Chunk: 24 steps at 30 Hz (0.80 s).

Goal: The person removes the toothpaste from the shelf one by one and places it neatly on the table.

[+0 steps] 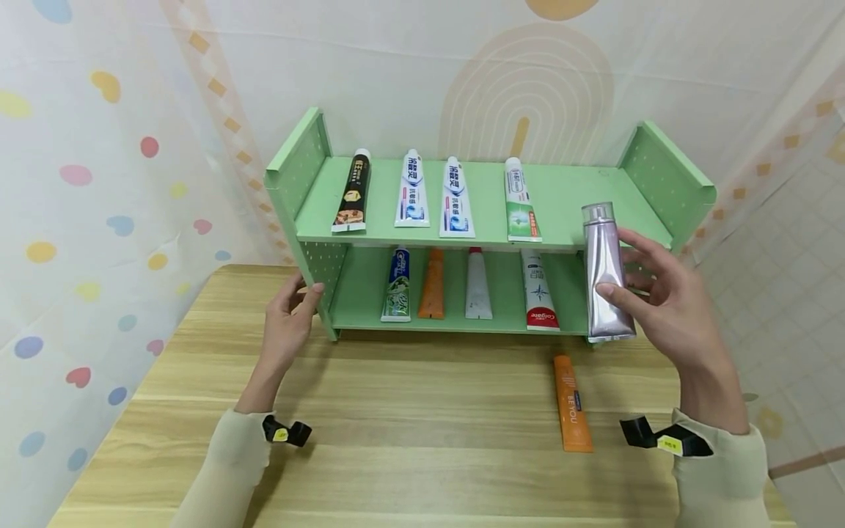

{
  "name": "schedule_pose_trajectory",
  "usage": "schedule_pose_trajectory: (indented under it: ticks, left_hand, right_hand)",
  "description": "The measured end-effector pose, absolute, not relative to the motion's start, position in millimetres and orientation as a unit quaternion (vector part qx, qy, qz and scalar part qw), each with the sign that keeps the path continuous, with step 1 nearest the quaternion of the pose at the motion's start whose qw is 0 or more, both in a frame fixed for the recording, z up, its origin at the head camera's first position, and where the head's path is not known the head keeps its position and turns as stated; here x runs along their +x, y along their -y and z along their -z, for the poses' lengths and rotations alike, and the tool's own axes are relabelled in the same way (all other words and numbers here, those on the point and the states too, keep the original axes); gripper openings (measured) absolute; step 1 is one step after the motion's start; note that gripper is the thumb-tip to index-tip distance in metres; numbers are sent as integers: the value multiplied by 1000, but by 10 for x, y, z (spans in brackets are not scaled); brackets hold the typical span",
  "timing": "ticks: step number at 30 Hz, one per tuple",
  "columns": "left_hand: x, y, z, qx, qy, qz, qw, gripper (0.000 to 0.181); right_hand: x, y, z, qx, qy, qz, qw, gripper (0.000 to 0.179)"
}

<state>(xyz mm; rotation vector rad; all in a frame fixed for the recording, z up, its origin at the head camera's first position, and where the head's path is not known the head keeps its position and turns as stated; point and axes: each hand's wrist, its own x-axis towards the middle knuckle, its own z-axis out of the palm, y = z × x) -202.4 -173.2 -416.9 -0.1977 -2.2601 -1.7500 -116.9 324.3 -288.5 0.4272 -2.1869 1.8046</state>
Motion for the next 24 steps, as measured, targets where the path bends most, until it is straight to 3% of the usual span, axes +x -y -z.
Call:
schedule_pose_trajectory:
  ticks: [10, 24]
  left_hand:
    - [-2032, 1741, 4187, -65, 781, 605, 141, 50]
    - [-2022, 1733, 4164, -67, 781, 606, 136, 50]
  right_hand:
    - [-1081, -3347, 3117, 191, 732, -640, 133, 72]
    - [-967, -3537, 3433, 171, 730, -654, 94, 74]
